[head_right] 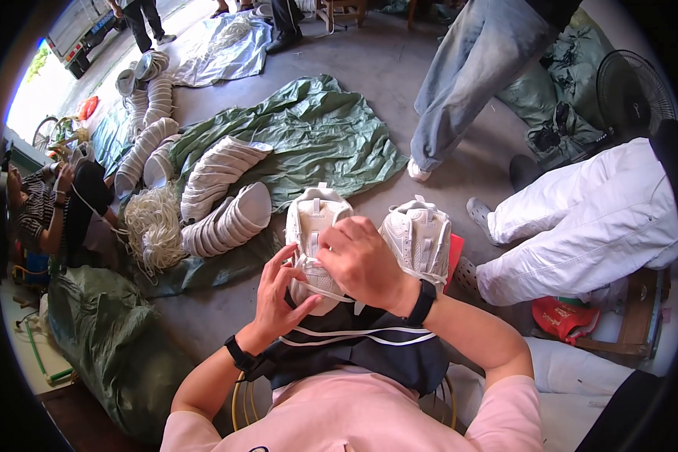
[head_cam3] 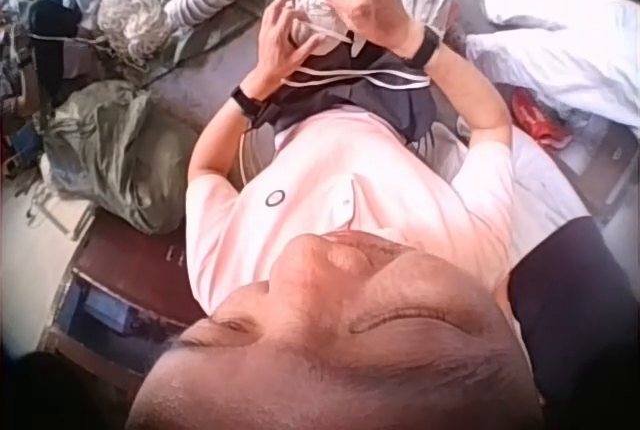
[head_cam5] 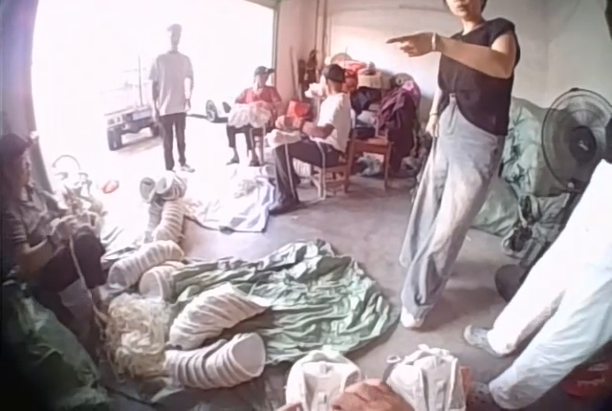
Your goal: Lacing and assembling white shoe components in a manufacturing environment.
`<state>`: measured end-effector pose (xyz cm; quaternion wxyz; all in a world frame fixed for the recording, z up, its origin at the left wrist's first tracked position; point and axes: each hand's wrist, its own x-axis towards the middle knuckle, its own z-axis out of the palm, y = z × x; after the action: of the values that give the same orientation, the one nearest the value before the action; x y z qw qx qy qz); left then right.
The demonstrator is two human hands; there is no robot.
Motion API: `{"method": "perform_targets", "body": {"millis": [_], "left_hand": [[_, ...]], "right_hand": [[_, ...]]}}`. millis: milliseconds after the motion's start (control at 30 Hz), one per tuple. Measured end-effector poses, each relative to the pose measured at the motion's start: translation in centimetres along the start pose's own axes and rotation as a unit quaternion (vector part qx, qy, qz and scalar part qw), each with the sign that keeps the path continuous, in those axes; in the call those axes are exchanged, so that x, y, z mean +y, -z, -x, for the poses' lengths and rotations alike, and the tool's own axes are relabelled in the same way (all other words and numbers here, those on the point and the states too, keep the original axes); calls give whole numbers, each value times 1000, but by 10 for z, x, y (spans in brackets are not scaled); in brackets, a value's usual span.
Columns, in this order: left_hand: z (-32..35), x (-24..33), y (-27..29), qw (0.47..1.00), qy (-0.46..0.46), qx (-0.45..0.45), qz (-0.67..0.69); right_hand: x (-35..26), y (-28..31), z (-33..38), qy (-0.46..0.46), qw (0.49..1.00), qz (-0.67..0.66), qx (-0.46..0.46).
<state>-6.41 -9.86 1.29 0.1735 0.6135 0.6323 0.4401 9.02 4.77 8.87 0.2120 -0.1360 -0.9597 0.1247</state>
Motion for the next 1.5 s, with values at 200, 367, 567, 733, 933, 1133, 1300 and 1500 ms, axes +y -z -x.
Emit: {"method": "perform_targets", "body": {"millis": [200, 367, 567, 733, 933, 1133, 1300, 1500], "left_hand": [[5, 4, 4, 1000, 21, 4, 15], [10, 1, 5, 1000, 15, -10, 3], [9, 4, 1, 1000, -2, 1, 0], [4, 9, 3, 1000, -7, -3, -3], [3, 12, -2, 1000, 13, -10, -10], [-4, 18, -13, 1000, 27, -16, 1], [-6, 21, -21, 999, 27, -17, 1], [-11, 28, -28, 999, 42, -20, -3]], "right_hand": [[3, 0, 3, -58, 994, 82, -44], [8, 1, 9, -90, 991, 80, -54], [21, 18, 18, -99, 991, 57, -68], [40, 42, 23, -104, 989, 91, -49], [79, 89, 38, -164, 986, 38, -22], [101, 146, 59, -180, 982, 19, -60], [118, 175, 79, -232, 969, 48, -66], [153, 190, 110, -335, 937, 7, -94]]}}
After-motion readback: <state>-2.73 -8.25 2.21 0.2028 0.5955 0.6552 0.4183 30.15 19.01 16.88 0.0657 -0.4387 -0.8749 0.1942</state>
